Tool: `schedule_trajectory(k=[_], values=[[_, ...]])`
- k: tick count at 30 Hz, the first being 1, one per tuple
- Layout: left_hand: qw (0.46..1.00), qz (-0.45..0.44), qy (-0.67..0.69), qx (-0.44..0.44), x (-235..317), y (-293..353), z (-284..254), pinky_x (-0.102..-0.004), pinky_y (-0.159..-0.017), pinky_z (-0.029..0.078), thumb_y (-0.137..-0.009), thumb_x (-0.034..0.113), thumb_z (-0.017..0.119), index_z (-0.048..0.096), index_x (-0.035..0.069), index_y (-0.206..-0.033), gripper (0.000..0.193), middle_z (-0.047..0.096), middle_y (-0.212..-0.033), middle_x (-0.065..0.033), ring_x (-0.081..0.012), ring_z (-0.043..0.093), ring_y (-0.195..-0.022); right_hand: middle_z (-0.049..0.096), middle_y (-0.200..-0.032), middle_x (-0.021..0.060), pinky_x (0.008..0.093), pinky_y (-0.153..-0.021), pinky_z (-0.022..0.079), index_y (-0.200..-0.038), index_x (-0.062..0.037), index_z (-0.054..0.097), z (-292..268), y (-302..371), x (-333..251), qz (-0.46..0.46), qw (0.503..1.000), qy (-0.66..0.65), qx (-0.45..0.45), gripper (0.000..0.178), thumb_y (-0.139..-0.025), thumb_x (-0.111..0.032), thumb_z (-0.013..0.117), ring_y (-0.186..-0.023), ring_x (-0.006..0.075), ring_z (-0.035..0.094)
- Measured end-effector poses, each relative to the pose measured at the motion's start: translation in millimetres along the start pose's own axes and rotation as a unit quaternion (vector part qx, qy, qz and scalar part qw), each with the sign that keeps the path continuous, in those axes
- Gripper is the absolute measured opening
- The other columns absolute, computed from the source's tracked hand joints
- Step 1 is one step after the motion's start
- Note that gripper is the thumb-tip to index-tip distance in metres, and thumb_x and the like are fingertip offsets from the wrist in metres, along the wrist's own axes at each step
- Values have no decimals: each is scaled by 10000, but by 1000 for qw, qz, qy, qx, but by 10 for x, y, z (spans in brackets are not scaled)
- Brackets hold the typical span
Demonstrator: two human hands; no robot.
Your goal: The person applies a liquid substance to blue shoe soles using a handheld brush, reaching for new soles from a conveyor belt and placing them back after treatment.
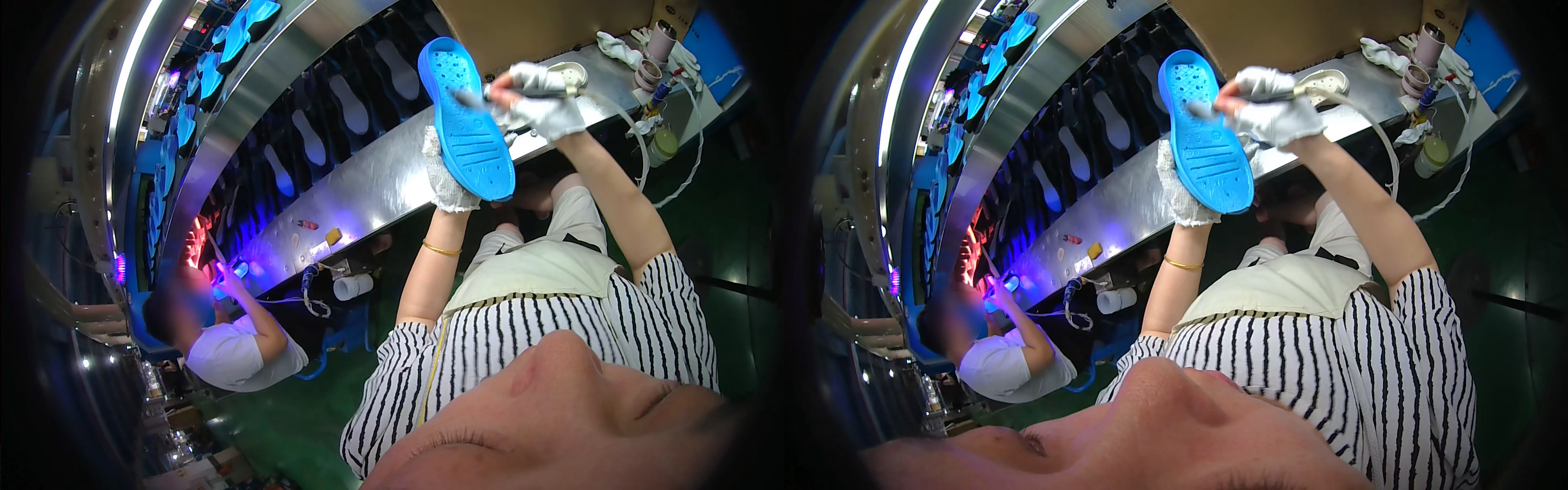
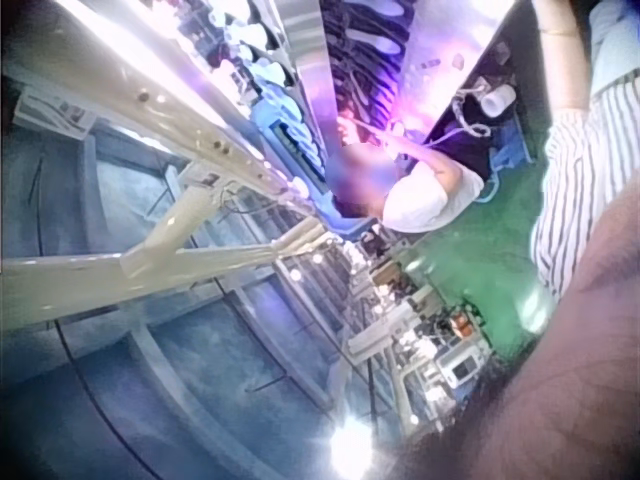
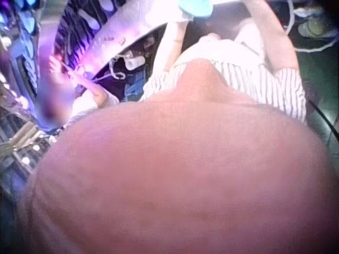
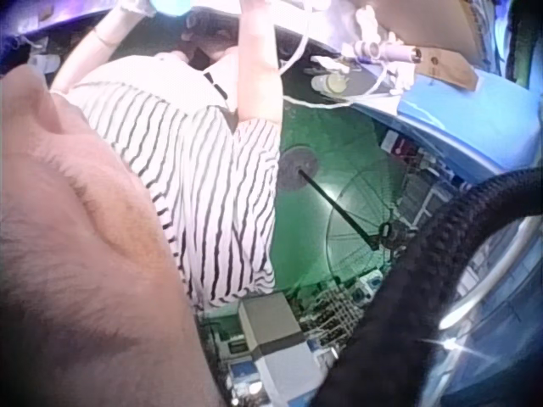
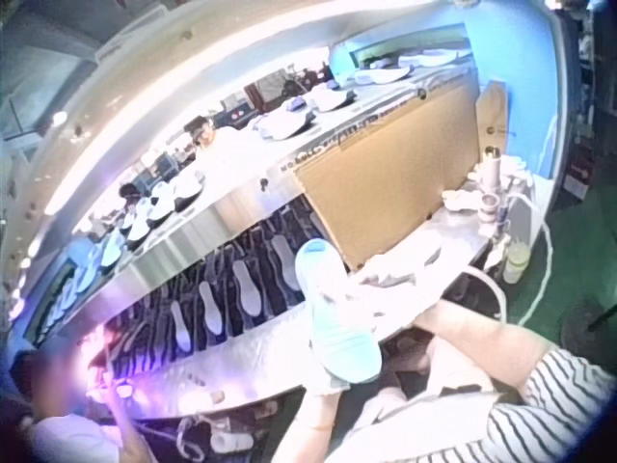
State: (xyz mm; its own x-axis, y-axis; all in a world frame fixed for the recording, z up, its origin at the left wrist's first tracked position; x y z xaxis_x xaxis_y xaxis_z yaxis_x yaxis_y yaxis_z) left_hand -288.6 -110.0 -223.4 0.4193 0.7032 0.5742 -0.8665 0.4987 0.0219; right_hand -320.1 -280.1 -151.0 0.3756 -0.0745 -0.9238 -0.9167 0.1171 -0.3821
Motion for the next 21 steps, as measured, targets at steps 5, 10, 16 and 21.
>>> schedule_trajectory(k=[5,10,16,21], values=[[992,-73,68,-82,0,100,206,-451,-890,531,-937,558,421,441,40,-1341,657,583,-1223,-167,-309,618,-1032,672,-868,46,230,-744,511,-947,2,663,-127,-360,163,-126,985,96,60,140,-819,-20,714,-800,112,638],[999,-50,6,4,173,-32,64,-459,-916,509,-924,603,403,456,54,-1353,699,604,-1207,-158,-315,625,-1014,686,-908,72,279,-777,526,-897,-20,665,9,66,137,-128,988,70,-54,190,-742,15,768,-839,151,659],[994,-62,-86,-33,274,-68,151,-458,-916,510,-921,610,408,441,45,-1359,715,594,-1222,-169,-315,622,-1032,664,-981,101,296,-801,511,-924,2,651,-227,-160,-97,-210,974,74,-50,153,-786,27,713,-890,186,645],[991,-1,-132,-37,532,-207,362,-454,-912,512,-913,625,407,404,27,-1384,761,578,-1241,-188,-327,618,-1044,650,-855,122,322,-732,515,-871,-13,643,-260,-103,-407,-321,917,205,-121,206,-690,55,713,-794,270,647]])
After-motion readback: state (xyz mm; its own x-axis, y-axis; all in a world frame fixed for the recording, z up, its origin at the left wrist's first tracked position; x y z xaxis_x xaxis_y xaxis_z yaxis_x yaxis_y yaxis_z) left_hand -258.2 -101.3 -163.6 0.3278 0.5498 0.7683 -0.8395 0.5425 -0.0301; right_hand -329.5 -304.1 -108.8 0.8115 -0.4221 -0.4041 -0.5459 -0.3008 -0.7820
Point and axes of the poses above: each hand's wrist, its own y-axis away from the middle knuckle, its own z-axis out of the palm, x = y × z, the point moved 2 cm from there along -y, towards the middle knuckle
